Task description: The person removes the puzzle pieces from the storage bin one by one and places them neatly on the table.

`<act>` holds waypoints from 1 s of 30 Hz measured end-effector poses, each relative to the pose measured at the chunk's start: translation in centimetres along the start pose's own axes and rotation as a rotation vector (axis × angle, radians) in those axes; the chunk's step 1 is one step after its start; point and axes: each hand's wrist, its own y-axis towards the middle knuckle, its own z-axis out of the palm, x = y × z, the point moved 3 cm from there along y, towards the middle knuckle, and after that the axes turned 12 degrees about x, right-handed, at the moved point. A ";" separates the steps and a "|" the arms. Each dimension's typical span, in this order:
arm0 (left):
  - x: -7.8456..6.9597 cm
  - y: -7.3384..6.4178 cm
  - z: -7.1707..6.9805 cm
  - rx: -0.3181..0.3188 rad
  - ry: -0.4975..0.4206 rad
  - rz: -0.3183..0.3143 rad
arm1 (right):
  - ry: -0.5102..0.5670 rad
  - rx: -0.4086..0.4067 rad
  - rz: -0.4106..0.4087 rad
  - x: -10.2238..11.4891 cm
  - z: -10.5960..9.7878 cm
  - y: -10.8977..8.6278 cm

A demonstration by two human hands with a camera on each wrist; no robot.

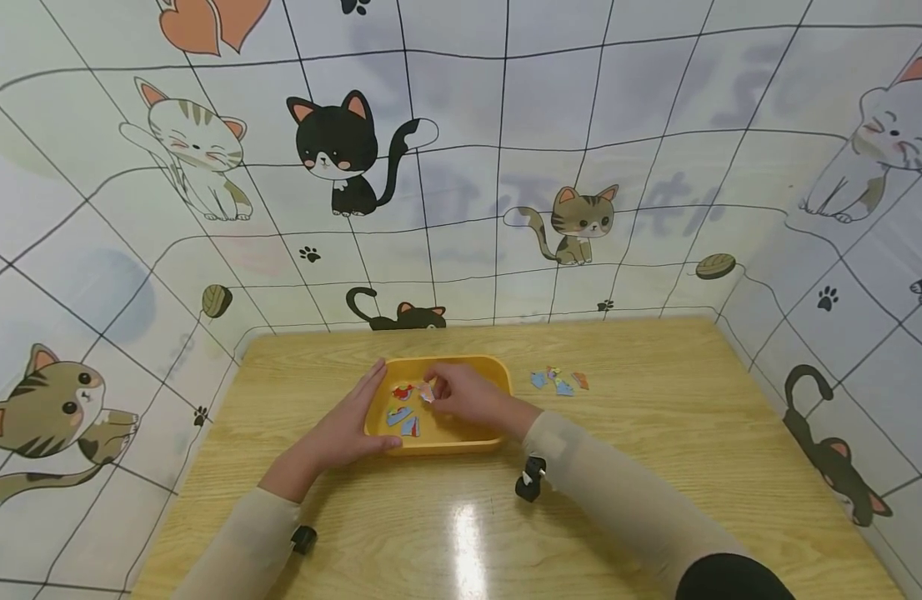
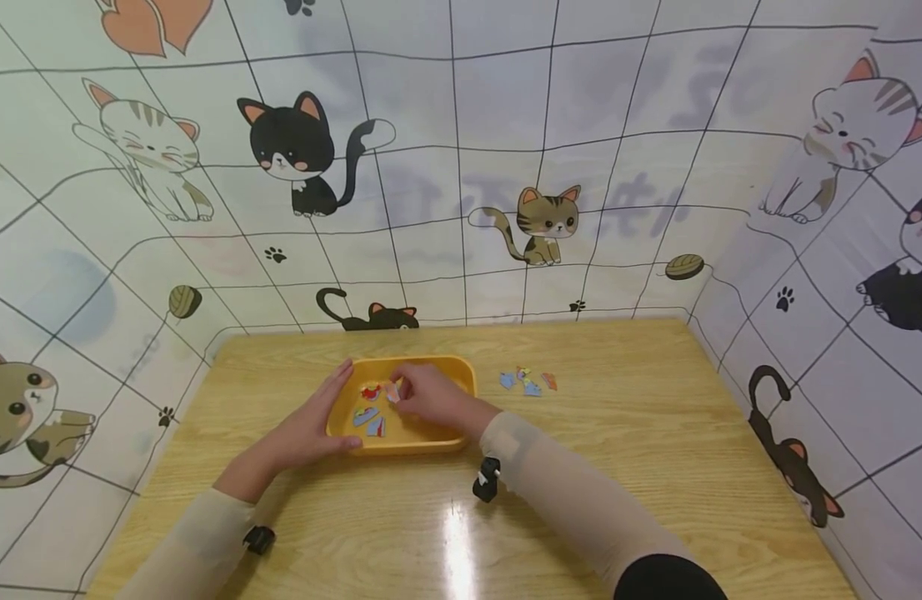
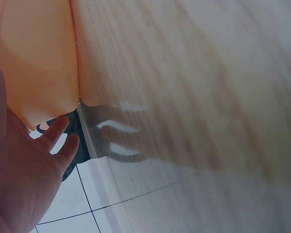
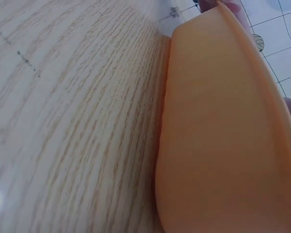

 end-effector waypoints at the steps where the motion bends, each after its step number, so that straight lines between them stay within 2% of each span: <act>1: 0.0 0.0 0.0 -0.001 0.000 0.002 | 0.012 -0.003 0.002 0.0 -0.1 -0.1; 5: -0.1 -0.1 -0.2 -0.001 -0.012 0.001 | 0.031 -0.012 0.010 0.3 -0.8 -0.9; 9: -0.2 -0.2 -0.3 -0.001 -0.021 -0.001 | 0.021 -0.024 -0.015 0.6 -1.6 -1.6; 19: -0.1 -0.2 -0.2 -0.002 -0.020 0.000 | 0.042 -0.108 -0.071 0.7 -2.8 -3.5; 30: -0.1 -0.2 -0.1 0.000 -0.026 0.000 | 0.081 -0.170 -0.039 0.4 -3.6 -5.2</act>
